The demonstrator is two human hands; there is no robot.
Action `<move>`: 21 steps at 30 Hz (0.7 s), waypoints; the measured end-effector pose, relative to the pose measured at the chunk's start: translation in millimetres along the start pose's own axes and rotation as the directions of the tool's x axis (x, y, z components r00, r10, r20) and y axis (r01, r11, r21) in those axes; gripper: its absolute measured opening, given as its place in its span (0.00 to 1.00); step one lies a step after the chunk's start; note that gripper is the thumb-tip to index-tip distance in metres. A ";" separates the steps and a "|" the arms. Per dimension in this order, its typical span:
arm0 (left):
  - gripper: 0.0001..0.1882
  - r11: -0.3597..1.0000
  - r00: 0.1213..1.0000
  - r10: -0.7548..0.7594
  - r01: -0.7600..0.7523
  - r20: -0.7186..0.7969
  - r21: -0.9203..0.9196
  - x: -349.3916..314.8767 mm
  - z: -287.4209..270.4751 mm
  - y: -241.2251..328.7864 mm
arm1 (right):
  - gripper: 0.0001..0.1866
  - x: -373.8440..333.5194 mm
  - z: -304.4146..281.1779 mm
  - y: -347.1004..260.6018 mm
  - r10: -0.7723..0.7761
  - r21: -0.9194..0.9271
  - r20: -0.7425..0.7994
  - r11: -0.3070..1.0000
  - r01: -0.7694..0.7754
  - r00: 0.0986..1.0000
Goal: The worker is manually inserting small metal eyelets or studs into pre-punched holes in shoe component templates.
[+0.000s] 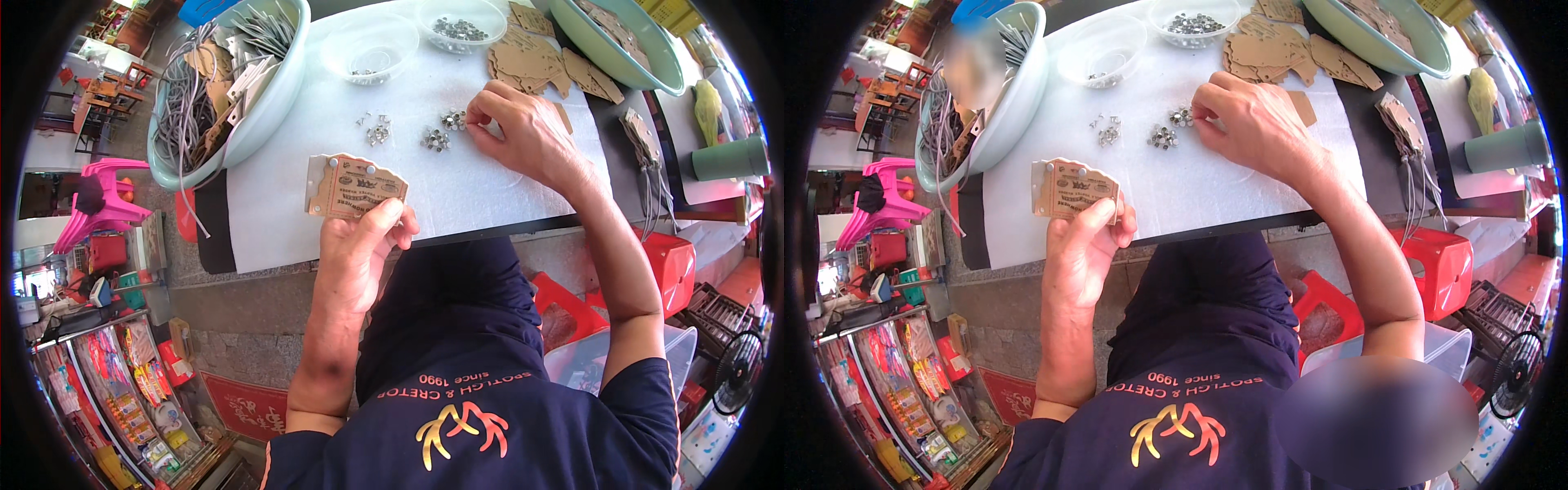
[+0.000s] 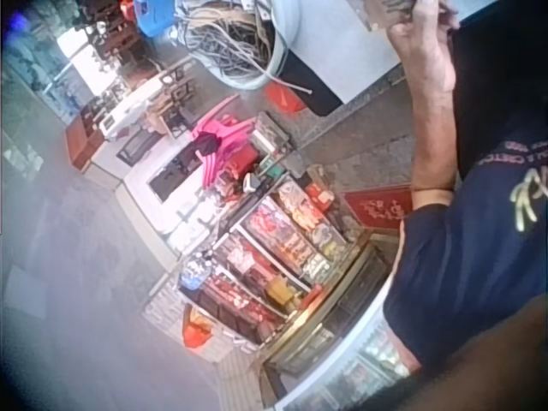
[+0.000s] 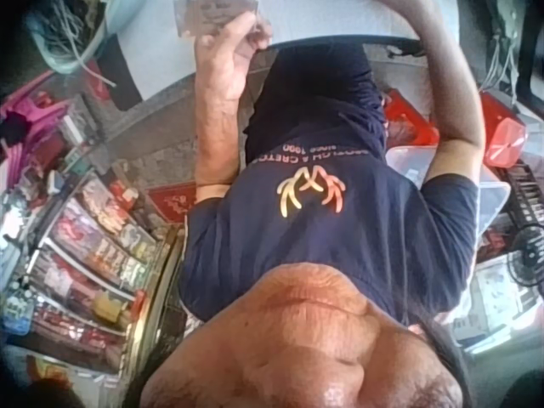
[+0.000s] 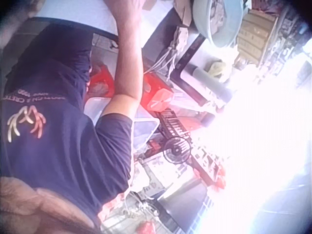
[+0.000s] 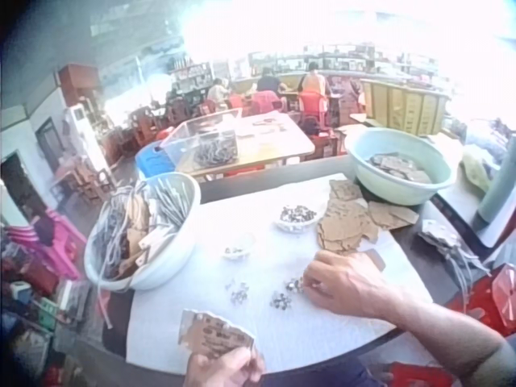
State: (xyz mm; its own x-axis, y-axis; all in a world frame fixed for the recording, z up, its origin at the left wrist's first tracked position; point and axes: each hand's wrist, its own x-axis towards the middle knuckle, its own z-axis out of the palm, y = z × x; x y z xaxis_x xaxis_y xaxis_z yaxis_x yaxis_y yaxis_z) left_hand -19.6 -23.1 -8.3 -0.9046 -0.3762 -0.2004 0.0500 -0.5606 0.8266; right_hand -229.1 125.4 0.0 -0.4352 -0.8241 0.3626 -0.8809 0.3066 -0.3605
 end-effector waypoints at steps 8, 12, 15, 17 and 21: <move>0.07 0.999 1.000 0.025 -0.026 -0.015 -0.028 -0.3 3.2 0.5 | 0.05 -6.3 -0.3 0.8 -0.066 0.021 -0.065 0.997 0.067 0.996; 0.08 1.000 1.000 0.010 -0.010 -0.022 0.004 -0.3 1.4 -0.4 | 0.05 -17.0 -2.5 -20.5 0.046 0.195 -0.064 0.980 -0.033 0.997; 0.10 0.999 0.996 0.014 -0.011 -0.091 0.033 -1.3 11.2 -0.8 | 0.04 -27.1 9.4 -43.2 0.187 0.622 -0.028 0.772 -0.129 0.982; 0.12 0.996 0.995 0.060 -0.054 -0.076 0.073 -1.5 11.6 -3.0 | 0.04 -30.2 17.4 -63.0 0.200 0.702 -0.008 0.699 -0.137 0.980; 0.13 0.994 0.994 0.075 -0.069 -0.075 0.080 -1.2 13.1 -6.2 | 0.04 -33.9 27.6 -87.5 0.274 0.742 -0.014 0.647 -0.174 0.962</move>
State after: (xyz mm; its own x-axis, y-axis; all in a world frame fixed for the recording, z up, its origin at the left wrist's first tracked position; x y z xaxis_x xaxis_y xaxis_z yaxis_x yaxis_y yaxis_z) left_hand -24.4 -9.5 -6.2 -0.8639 -0.4716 -0.1768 0.0780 -0.4721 0.8781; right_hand -132.1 113.4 -4.4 -0.6623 -0.7021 0.2617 -0.3564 -0.0120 -0.9343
